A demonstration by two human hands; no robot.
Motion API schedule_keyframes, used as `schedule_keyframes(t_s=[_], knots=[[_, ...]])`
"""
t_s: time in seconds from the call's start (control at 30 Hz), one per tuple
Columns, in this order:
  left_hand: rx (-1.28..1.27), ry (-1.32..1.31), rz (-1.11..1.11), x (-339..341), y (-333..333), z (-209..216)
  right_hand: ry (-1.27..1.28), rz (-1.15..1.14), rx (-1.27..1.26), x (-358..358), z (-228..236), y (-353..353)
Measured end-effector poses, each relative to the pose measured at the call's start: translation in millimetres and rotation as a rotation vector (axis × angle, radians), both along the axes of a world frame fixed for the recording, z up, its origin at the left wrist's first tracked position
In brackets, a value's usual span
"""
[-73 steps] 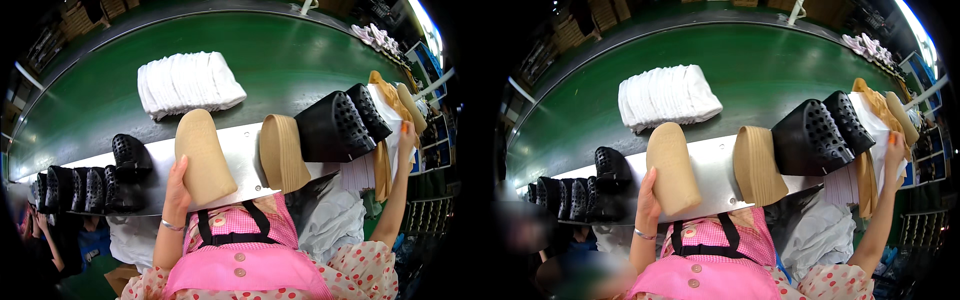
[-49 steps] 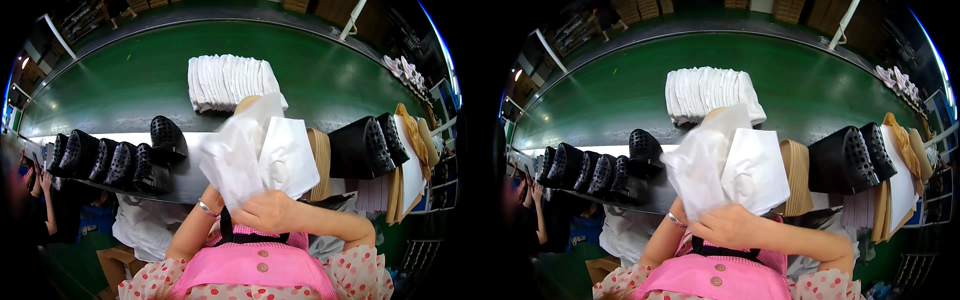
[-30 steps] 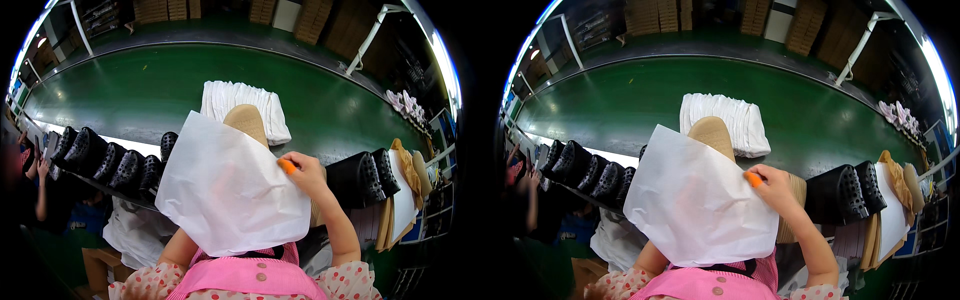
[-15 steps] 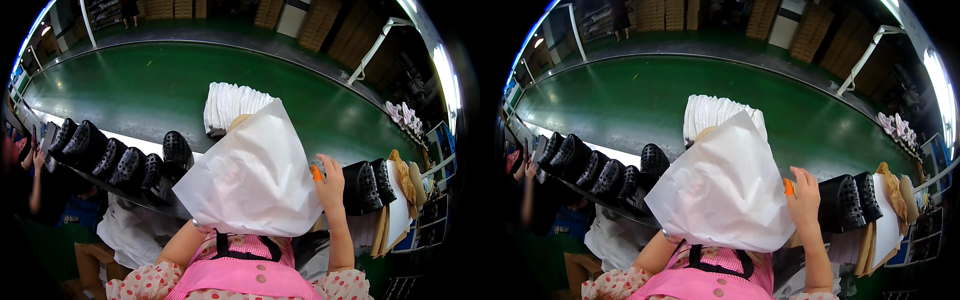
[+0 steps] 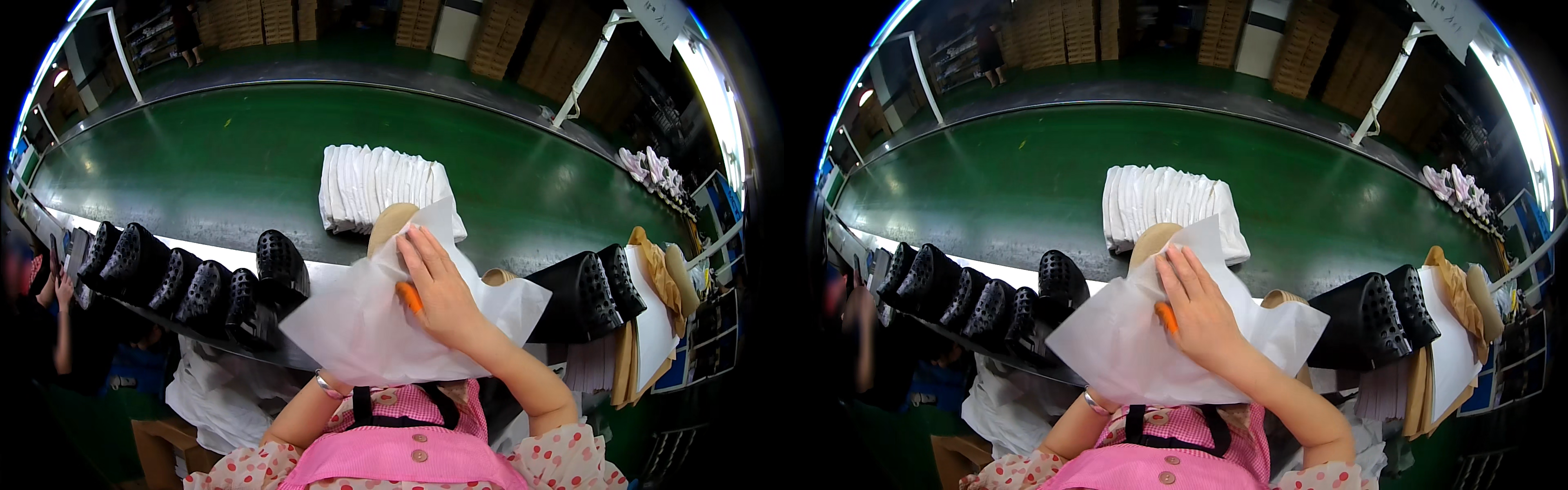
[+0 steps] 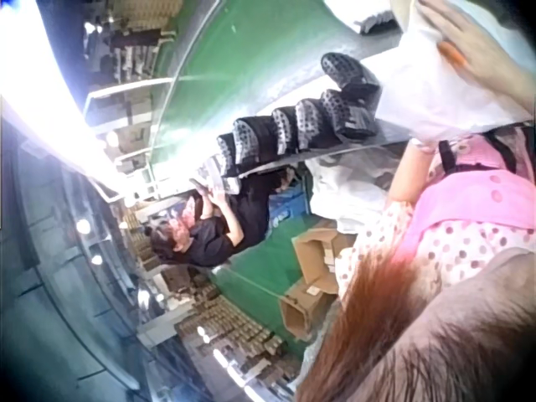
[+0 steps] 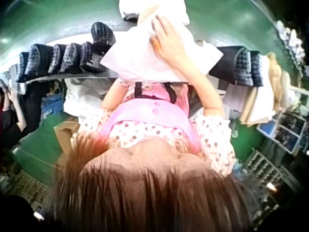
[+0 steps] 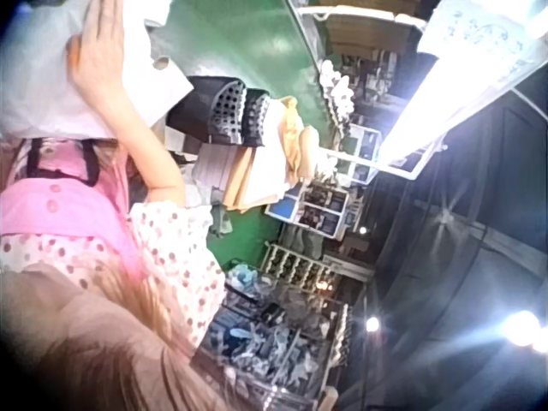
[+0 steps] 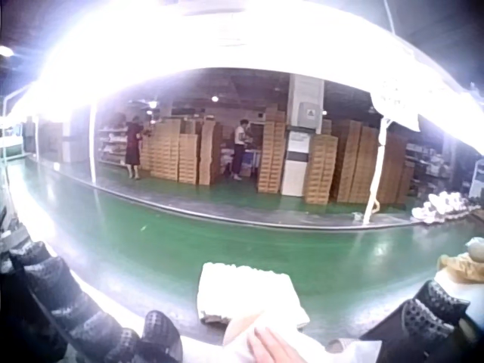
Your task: The person repeatedly wraps individual beige shoe insoles in white tissue paper at a workstation. They fold the paper around each insole and place the wrapped units into a growing stack on the table.
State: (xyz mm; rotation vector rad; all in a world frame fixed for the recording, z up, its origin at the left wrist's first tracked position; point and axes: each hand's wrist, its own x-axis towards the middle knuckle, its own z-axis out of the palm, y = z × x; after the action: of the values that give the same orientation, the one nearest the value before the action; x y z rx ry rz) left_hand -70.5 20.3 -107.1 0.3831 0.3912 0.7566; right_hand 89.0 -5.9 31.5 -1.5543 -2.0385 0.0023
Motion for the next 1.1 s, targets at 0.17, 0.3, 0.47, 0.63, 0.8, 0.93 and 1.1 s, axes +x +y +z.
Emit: schedule_keyframes(t_s=[0.17,0.3,0.47,0.63,0.8,0.93,1.1], knots=[[0.022,-0.006,-0.003,8.5,6.7,1.1,-0.044,0.082,0.024,8.9,3.4,15.2],[0.031,-0.004,-0.019,10.0,7.9,2.2,-0.058,0.128,0.133,7.3,-0.9,26.1],[0.017,0.021,-0.022,-2.0,2.6,1.8,-0.153,0.227,0.239,-4.4,3.6,28.5],[-0.004,0.036,-0.016,-16.4,0.2,2.0,-0.214,0.229,0.142,-10.4,7.6,10.5],[-0.012,0.059,-0.01,-23.4,-1.9,1.8,-0.126,0.099,0.078,-4.6,14.3,-16.5],[-0.016,0.064,-0.012,-21.7,-3.3,2.4,0.05,-0.055,-0.021,8.5,-4.5,-15.7],[-0.01,0.077,-0.016,-21.6,-3.8,4.1,0.315,-0.079,-0.242,23.5,-18.6,-15.3]])
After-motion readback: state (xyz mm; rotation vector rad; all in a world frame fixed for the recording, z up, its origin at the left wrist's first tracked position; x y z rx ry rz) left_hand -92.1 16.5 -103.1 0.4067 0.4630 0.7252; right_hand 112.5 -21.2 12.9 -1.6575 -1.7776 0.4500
